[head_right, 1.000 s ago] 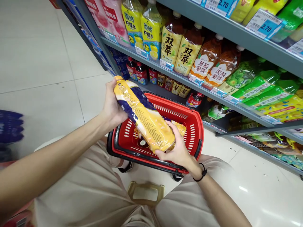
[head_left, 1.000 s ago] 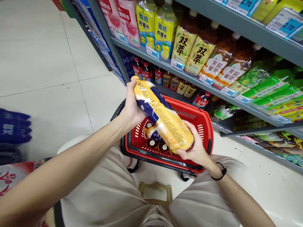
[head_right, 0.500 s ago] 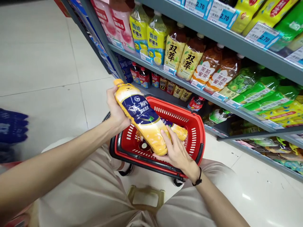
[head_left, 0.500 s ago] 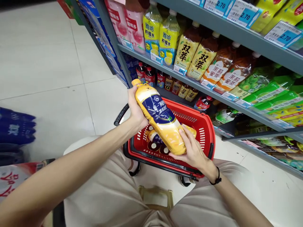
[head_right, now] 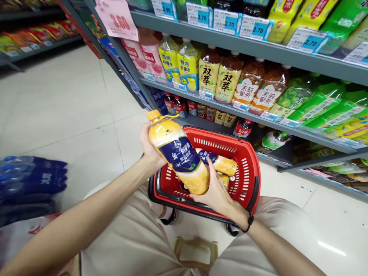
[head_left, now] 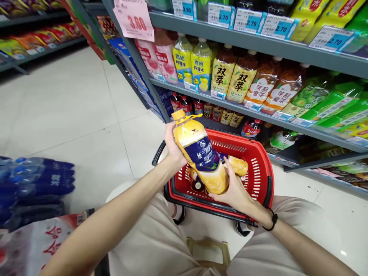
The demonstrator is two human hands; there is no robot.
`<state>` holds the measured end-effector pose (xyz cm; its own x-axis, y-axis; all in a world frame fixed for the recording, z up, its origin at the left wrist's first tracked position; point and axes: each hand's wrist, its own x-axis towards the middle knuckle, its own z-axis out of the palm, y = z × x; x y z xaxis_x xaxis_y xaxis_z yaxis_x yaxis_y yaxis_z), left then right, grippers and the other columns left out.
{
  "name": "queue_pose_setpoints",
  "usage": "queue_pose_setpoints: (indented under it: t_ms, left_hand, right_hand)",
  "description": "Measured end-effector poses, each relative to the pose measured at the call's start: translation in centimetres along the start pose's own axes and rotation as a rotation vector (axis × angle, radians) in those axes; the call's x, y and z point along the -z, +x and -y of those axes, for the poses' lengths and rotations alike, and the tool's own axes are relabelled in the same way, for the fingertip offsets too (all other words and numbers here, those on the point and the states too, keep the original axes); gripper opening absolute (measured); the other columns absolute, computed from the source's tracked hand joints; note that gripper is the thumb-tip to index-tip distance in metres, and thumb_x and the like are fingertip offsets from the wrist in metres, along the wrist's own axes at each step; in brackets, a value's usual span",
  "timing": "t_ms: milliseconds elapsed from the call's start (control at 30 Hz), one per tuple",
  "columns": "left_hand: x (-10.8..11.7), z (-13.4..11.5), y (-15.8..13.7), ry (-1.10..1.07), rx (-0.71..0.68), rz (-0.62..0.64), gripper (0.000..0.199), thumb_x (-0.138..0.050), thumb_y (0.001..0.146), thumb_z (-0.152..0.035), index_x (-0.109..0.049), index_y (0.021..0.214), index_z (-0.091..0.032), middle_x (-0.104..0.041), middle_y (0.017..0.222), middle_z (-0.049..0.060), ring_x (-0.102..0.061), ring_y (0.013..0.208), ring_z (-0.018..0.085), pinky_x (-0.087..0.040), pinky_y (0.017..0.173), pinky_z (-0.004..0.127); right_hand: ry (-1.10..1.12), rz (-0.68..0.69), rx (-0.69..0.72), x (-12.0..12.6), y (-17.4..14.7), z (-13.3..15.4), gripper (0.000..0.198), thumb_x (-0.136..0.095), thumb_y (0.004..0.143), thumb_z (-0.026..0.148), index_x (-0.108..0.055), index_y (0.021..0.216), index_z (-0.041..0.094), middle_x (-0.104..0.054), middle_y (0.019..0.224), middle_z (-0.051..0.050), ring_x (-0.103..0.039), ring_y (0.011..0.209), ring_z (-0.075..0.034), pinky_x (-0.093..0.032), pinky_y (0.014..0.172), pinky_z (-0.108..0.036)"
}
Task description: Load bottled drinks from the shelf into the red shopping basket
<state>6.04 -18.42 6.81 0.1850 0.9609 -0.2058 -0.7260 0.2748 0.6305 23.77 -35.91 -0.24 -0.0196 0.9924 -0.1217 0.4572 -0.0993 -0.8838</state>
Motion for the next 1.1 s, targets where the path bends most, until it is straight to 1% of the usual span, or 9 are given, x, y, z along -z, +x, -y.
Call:
queue_pose_setpoints:
  t_ms: [100, 200, 333, 433, 600, 733, 967, 1033, 1100]
  left_hand:
    - [0.1, 0.1, -0.8, 0.032, 0.068, 0.009, 0.041, -0.06, 0.09, -0.058, -0.068, 0.087, -0.018, -0.074, 0.085, 0.008, -0.07, 0.075, 0.022, -0.06, 0.077, 0.035]
    - [-0.1, -0.3, -1.8, 0.071, 0.117, 0.016, 0.049, -0.057, 0.091, -0.064, -0.071, 0.088, -0.017, -0.076, 0.089, 0.01, -0.072, 0.08, 0.025, -0.061, 0.079, 0.038]
    - [-0.5, -0.6, -2.9, 0.105, 0.129, 0.052, 0.044, -0.061, 0.09, -0.06, -0.073, 0.094, -0.018, -0.077, 0.095, 0.012, -0.074, 0.085, 0.029, -0.062, 0.082, 0.042]
    - [-0.6, -0.5, -3.1, 0.099, 0.161, 0.129, 0.045, -0.058, 0.091, -0.062, -0.072, 0.097, -0.02, -0.076, 0.092, 0.011, -0.074, 0.08, 0.03, -0.063, 0.077, 0.045]
    - [-0.3, 0.0, -2.6, 0.063, 0.283, 0.231, 0.059, -0.051, 0.091, -0.072, -0.071, 0.111, -0.021, -0.072, 0.081, 0.011, -0.073, 0.075, 0.031, -0.063, 0.067, 0.045]
    - [-0.3, 0.2, -2.3, 0.049, 0.303, 0.258, 0.058, -0.05, 0.092, -0.071, -0.072, 0.111, -0.021, -0.072, 0.08, 0.011, -0.071, 0.072, 0.03, -0.062, 0.068, 0.044]
    - [-0.1, -0.2, -2.0, 0.094, 0.273, 0.193, 0.044, -0.061, 0.094, -0.062, -0.072, 0.081, -0.022, -0.075, 0.083, 0.01, -0.073, 0.078, 0.026, -0.063, 0.07, 0.038]
    - [0.3, 0.0, -1.8, 0.114, 0.257, 0.176, 0.045, -0.062, 0.093, -0.062, -0.073, 0.078, -0.021, -0.077, 0.087, 0.011, -0.076, 0.086, 0.028, -0.064, 0.08, 0.039]
    - [0.6, 0.2, -1.6, 0.127, 0.26, 0.194, 0.048, -0.056, 0.095, -0.062, -0.078, 0.091, -0.02, -0.08, 0.102, 0.012, -0.076, 0.106, 0.031, -0.062, 0.097, 0.042]
  right_hand:
    - [0.074, 0.019, -0.088, -0.4, 0.1, -0.3, 0.137, -0.095, 0.07, 0.041, -0.008, 0.174, 0.025, -0.056, 0.159, -0.019, -0.052, 0.151, -0.039, -0.042, 0.127, -0.058]
    - [0.164, 0.041, -0.15, -0.5, 0.4, -1.1, 0.129, -0.096, 0.067, 0.048, -0.023, 0.171, 0.027, -0.062, 0.153, -0.015, -0.058, 0.144, -0.037, -0.042, 0.126, -0.06]
    - [0.208, 0.063, -0.067, -0.7, 0.7, -1.6, 0.114, -0.097, 0.065, 0.048, -0.04, 0.161, 0.024, -0.056, 0.157, -0.015, -0.055, 0.145, -0.035, -0.04, 0.127, -0.058]
    - [0.192, 0.103, -0.051, -0.4, 0.8, -1.1, 0.093, -0.097, 0.067, 0.05, -0.053, 0.145, 0.023, -0.063, 0.146, -0.011, -0.062, 0.135, -0.033, -0.047, 0.12, -0.055]
    - [0.126, 0.148, -0.167, 0.2, 0.6, -0.1, 0.088, -0.098, 0.063, 0.047, -0.051, 0.133, 0.023, -0.069, 0.135, -0.01, -0.068, 0.123, -0.033, -0.053, 0.109, -0.054]
    - [0.096, 0.084, -0.127, -0.2, 0.5, -0.1, 0.089, -0.094, 0.064, 0.041, -0.049, 0.138, 0.022, -0.07, 0.135, -0.013, -0.069, 0.123, -0.034, -0.055, 0.105, -0.051]
    - [-0.07, -0.074, -0.034, 0.1, 0.4, 0.2, 0.083, -0.091, 0.069, 0.046, -0.055, 0.14, 0.023, -0.073, 0.132, -0.013, -0.072, 0.118, -0.037, -0.057, 0.102, -0.055]
    - [-0.131, -0.105, -0.037, 0.6, 0.5, 0.2, 0.077, -0.09, 0.069, 0.046, -0.059, 0.135, 0.023, -0.075, 0.129, -0.013, -0.073, 0.114, -0.039, -0.058, 0.099, -0.056]
    - [-0.199, -0.158, -0.009, 1.2, 0.7, 0.1, 0.076, -0.091, 0.067, 0.041, -0.06, 0.134, 0.022, -0.074, 0.128, -0.015, -0.073, 0.115, -0.04, -0.059, 0.098, -0.055]
